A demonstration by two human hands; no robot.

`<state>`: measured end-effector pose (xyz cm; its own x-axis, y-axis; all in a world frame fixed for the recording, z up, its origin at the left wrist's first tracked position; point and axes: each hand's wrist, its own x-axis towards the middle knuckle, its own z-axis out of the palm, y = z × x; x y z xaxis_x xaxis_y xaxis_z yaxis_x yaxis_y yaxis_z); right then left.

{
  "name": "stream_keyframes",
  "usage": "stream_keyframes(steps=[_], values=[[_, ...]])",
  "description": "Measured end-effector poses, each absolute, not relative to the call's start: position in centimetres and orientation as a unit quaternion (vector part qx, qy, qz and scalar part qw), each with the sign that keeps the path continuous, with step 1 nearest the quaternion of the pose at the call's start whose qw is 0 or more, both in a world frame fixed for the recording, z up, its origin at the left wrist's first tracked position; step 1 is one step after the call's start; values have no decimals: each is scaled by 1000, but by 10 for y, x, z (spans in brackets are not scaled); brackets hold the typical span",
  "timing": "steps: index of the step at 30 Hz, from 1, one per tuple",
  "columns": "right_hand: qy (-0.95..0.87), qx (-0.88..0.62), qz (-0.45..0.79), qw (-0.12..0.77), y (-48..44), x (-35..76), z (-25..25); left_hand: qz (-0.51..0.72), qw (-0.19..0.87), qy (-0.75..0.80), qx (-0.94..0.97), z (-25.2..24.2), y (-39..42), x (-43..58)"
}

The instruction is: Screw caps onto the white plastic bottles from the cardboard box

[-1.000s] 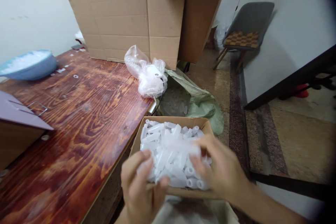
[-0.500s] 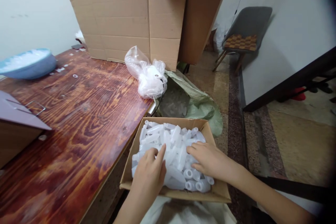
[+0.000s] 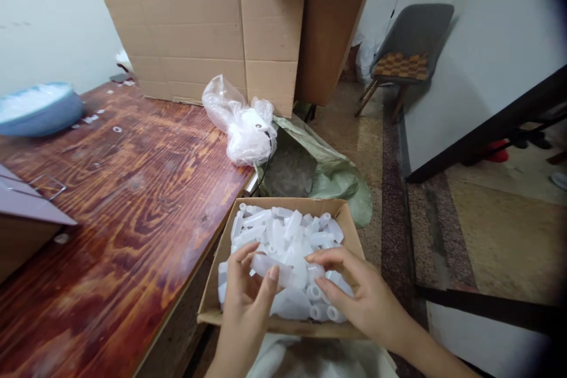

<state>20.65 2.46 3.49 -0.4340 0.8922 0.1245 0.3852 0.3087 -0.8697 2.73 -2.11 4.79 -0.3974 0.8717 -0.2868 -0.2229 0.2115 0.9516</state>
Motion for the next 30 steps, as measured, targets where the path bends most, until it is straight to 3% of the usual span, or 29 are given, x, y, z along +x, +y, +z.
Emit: stream_keyframes(steps=[6,11,13,16,18,22,25,30], values=[[-838,-291,256,384,13,203,39,526,559,598,230,45,-24,27],[-904,-169,142,366,17,211,48,435,633,589,251,47,-27,26],[-890,-202,186,363,16,210,49,436,607,594,297,49,-30,27],[-801,-336,393,302,11,208,49,485,542,592,347,52,-36,29],[-772,-364,444,272,8,210,50,512,499,595,368,53,-40,29],[-883,-261,300,251,10,220,49,528,453,590,410,54,-44,24],[-890,-285,285,212,13,225,50,525,456,579,425,55,-43,20],[-895,-262,234,275,4,217,62,512,447,570,462,51,-47,26]])
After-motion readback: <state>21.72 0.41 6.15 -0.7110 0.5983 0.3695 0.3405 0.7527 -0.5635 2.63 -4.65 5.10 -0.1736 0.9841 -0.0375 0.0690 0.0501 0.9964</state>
